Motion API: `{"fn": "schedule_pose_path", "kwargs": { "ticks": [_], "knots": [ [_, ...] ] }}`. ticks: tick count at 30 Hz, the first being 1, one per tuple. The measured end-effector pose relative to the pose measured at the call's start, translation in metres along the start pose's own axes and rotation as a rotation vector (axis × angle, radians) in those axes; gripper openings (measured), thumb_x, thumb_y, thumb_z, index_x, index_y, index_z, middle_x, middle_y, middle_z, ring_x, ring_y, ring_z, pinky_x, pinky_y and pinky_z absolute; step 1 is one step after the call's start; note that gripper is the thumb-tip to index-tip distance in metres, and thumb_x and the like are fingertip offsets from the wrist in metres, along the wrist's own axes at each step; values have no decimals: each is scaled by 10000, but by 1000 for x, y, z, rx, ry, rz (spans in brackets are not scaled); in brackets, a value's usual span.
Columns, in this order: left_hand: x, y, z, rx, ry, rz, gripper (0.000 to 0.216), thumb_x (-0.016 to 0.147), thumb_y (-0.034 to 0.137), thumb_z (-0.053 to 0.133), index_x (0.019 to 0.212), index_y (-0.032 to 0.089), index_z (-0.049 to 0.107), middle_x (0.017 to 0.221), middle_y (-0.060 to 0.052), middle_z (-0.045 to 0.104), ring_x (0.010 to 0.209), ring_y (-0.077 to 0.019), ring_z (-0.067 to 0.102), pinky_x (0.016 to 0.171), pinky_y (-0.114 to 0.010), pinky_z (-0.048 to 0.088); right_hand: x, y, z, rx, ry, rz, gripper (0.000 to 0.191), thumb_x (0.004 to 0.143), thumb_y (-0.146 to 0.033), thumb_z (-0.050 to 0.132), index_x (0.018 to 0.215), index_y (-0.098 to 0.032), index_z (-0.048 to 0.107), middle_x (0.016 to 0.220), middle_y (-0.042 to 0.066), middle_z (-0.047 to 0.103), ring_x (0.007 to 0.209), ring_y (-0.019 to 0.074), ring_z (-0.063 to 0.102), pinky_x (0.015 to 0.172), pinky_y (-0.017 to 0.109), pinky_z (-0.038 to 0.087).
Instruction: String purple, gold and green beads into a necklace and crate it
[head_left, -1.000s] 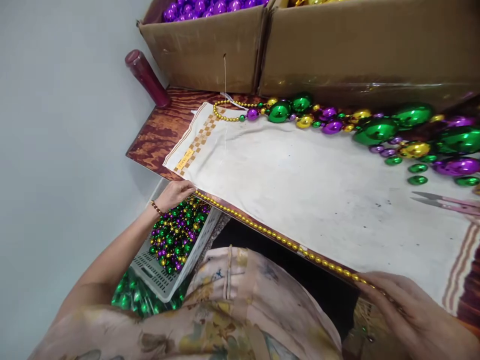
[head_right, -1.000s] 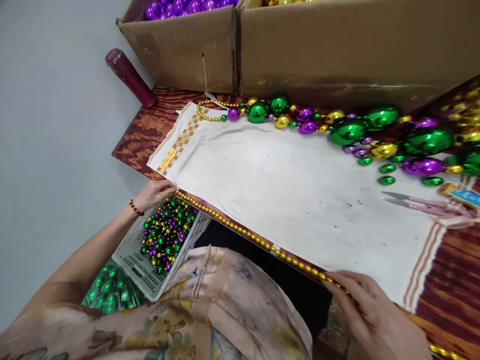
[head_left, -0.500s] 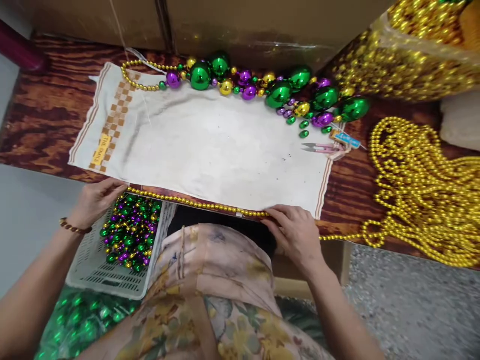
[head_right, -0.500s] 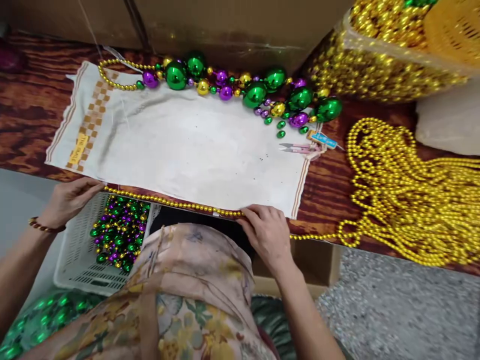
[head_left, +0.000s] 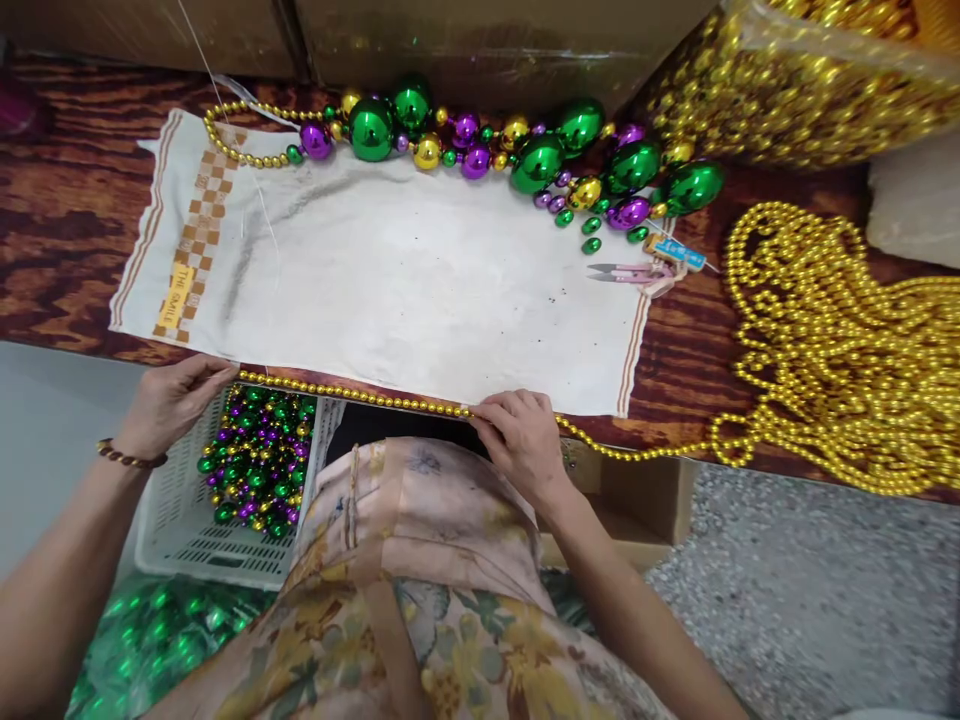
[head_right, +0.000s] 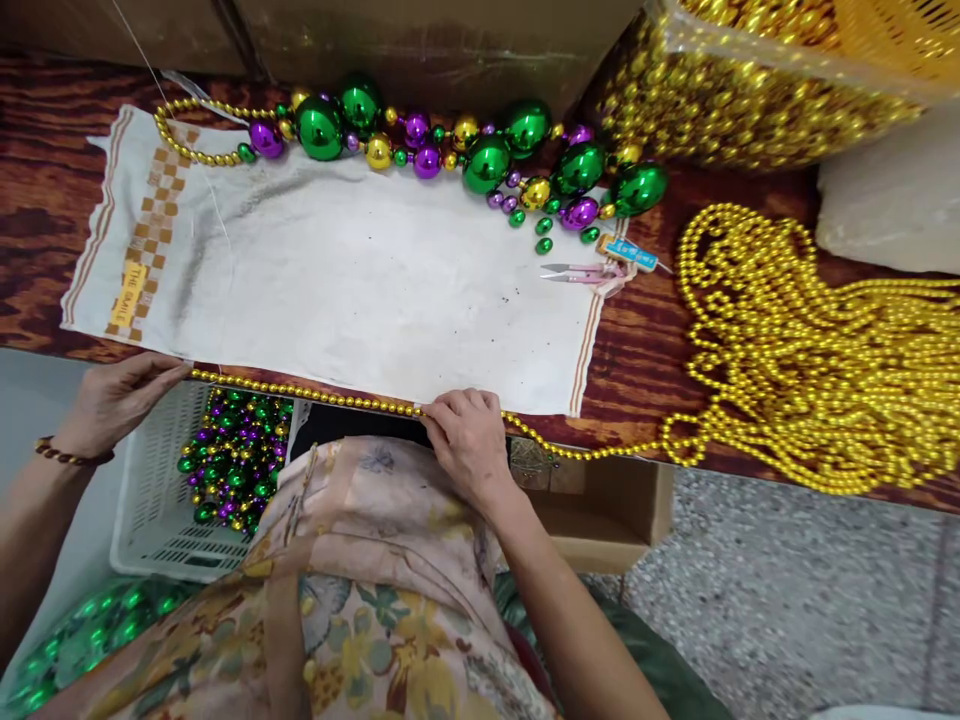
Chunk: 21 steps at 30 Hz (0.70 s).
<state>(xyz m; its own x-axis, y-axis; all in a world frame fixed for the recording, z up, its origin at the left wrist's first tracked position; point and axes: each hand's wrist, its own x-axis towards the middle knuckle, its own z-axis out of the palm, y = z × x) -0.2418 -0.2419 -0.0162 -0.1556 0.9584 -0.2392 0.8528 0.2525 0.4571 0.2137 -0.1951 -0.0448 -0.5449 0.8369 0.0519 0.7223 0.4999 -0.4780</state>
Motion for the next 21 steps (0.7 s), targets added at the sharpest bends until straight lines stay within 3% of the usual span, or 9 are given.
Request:
{"fn": "schedule_pose_path", "kwargs": {
  "ticks": [7, 16, 21],
  "knots": [
    [0, 3, 0, -1, -10, -9, 274, 857, 462, 613, 932, 212, 698, 822, -1, 752, 719, -151, 623, 686, -227, 471, 0, -3, 1, -39, -43, -5, 162, 974, -271, 571, 1052, -242, 709, 902, 51, 691, 845, 228, 543, 780, 382, 303],
    [2, 2, 0, -15, -29, 23, 284, 877, 429, 617, 948, 167, 698, 810, -26, 740, 695, -136, 602, 664, -215, 443, 6, -17, 2, -5, -22, 140, 137, 924, -220, 591, 847, -225, 704, 887, 33, 706, 831, 227, 554, 789, 391, 292],
    [3, 10, 1, -59, -32, 76, 290, 899, 418, 569, 896, 152, 686, 736, -31, 705, 632, -121, 578, 620, -218, 413, 7, -14, 0, -29, 6, 76, 217, 942, -290, 518, 823, -232, 690, 862, 52, 715, 813, 254, 585, 711, 384, 284]
  ]
}}
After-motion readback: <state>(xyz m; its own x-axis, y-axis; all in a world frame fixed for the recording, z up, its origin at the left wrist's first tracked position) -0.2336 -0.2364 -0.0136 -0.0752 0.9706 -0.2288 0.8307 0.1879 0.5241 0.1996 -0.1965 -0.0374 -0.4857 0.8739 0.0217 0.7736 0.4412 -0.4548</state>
